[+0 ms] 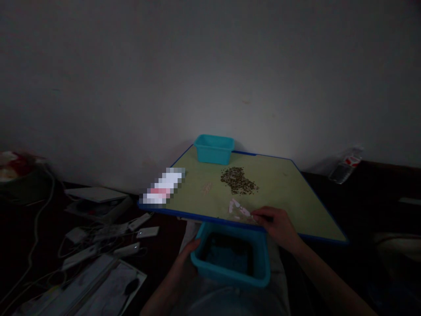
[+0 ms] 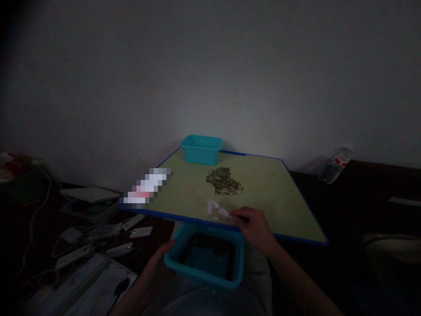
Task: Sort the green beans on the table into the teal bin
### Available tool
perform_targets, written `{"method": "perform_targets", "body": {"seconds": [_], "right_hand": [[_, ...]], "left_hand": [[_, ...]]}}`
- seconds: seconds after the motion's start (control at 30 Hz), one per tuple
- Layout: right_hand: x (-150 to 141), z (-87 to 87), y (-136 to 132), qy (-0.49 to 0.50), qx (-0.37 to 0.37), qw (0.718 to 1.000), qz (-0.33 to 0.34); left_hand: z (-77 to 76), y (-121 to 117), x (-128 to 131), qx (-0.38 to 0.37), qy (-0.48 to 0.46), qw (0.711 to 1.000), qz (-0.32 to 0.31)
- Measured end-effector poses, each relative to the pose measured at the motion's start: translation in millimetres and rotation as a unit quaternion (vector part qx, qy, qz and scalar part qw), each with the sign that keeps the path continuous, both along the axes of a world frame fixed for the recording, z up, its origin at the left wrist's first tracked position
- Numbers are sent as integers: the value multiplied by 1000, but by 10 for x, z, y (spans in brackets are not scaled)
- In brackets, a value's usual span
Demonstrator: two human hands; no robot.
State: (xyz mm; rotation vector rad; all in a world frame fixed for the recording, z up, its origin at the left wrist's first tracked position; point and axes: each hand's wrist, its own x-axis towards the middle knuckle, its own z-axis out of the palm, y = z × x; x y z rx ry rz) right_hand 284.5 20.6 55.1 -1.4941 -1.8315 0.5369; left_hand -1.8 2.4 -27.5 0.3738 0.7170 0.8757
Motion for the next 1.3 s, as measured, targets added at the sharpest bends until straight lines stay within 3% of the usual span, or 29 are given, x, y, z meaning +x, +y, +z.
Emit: {"method": "perform_targets", "body": {"seconds": [0.27,0.43,0.63,0.87,1.1,1.3], "right_hand": [[568,95,114,41,-82,995,-32],[739,125,137,-46,-71,996,-32],[718,114,182,-139,-40,989,-11],[610,182,382,-170,-29,985,15],[498,273,510,-194,-30,980,33],[410,257,596,-209,-28,977,31]], "left_hand": [[43,-13,11,-12,-20,1000,-5],[39,-5,9,-15,-9,1000,-7],[71,-37,9,-20,-44,999,-23],[124,-53,25,-12,-37,999,-20],[81,-18,50,-27,-53,998,-9],[160,-63,81,-11,-38,999,10]]}}
